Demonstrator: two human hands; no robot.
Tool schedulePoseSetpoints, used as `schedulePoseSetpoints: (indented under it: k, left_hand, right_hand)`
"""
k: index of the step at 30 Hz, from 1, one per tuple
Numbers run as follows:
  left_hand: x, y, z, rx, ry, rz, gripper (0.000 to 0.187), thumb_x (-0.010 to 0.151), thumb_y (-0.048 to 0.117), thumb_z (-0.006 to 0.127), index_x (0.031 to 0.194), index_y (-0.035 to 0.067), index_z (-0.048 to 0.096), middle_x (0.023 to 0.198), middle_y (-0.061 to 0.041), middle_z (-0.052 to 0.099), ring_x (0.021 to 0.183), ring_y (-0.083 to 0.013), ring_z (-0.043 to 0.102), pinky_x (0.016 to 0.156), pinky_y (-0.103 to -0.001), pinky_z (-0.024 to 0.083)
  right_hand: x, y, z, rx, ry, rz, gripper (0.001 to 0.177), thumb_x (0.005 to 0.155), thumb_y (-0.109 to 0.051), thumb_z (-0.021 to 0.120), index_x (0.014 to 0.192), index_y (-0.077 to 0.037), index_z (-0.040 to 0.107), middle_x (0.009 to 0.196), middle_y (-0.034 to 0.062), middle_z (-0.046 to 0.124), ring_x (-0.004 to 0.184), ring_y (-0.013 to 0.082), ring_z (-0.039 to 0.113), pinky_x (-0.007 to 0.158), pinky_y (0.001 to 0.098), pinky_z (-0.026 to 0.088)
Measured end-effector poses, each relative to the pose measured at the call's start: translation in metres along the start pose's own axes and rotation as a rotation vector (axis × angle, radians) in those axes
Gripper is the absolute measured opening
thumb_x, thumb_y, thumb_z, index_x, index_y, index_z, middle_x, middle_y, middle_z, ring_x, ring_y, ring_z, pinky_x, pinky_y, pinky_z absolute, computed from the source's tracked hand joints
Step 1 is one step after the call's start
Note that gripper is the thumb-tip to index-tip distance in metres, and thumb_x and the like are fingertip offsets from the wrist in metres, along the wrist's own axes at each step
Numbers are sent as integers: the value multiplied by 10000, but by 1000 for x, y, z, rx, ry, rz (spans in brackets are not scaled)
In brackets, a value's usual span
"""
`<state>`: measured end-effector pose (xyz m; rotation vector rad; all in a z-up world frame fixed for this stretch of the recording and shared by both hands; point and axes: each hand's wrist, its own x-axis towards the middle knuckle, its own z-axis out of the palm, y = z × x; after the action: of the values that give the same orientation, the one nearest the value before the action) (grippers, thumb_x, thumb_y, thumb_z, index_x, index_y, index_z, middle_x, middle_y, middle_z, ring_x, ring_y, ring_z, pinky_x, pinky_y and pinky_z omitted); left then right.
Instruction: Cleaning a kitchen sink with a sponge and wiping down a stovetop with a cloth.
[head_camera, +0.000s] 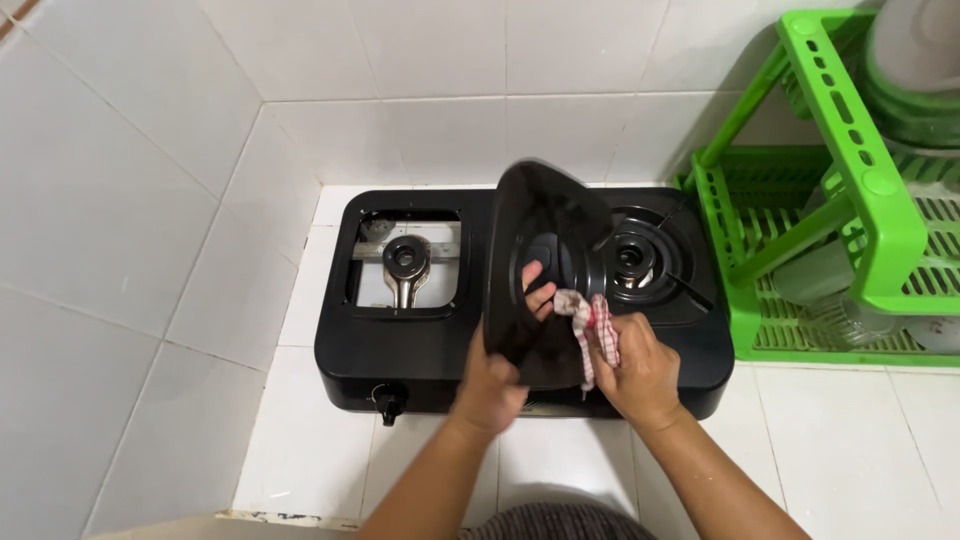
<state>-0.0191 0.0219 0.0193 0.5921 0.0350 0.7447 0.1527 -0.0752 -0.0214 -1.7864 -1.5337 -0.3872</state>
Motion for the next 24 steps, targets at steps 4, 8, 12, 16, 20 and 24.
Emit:
schedulePoseSetpoints:
  k: [4, 8, 12, 16, 20, 24]
  left_hand:
    - [-1, -35, 7, 362, 68, 321, 662, 858, 156, 682, 1470, 77, 443, 1410, -3, 537, 1307, -187, 516, 1163, -390, 383]
    - [1, -21, -14, -69, 227, 382, 417, 1050, 283, 516, 1391, 43, 508, 1069, -112, 660, 1139, -263, 619, 1098, -468, 436]
    - [-8, -13, -17, 48, 324, 322, 385, 1085, 284, 499, 1356, 17, 556, 968, -87, 643, 1023, -234, 609, 1103, -451, 469]
    - [-8, -14, -19, 27, 385, 221, 347, 1047, 280, 515, 1284, 39, 597, 910, -83, 647, 946, -215, 612, 956, -421, 485]
    - [-7, -3, -19, 25, 417, 263, 364, 1024, 301, 520, 1251, 38, 630, 882, -76, 640, 904, -212, 610, 982, -411, 513]
    - [-7, -7, -18, 123, 366, 304, 335, 1043, 273, 539, 1264, 35, 620, 904, -80, 628, 921, -199, 594, 1015, -417, 511]
  right_hand:
    - [8, -27, -5, 160, 110, 39, 201, 856, -78, 795, 1003, -60, 659, 923, 96, 667, 722, 273, 670, 620, 362, 536]
    - [-3, -6, 3, 368, -22, -147, 328, 789, -1, 734, 1107, -53, 673, 1155, 137, 652, 937, 325, 696, 785, 387, 580]
    - [19, 17, -6, 192, -199, -239, 506, 670, 65, 709, 1152, -89, 698, 1275, 135, 637, 1017, 355, 669, 837, 412, 576]
    - [-2, -6, 4, 47, -220, -150, 642, 612, 117, 681, 1212, -110, 709, 1326, 92, 637, 1017, 336, 635, 855, 429, 563]
    - [-13, -8, 10, 219, -352, -154, 681, 568, 92, 678, 1225, -85, 669, 1361, 88, 613, 1071, 340, 640, 840, 425, 561]
    - [4, -1, 8, 111, -357, -71, 647, 637, 117, 686, 1244, -108, 691, 1393, 85, 627, 1063, 346, 633, 823, 398, 558]
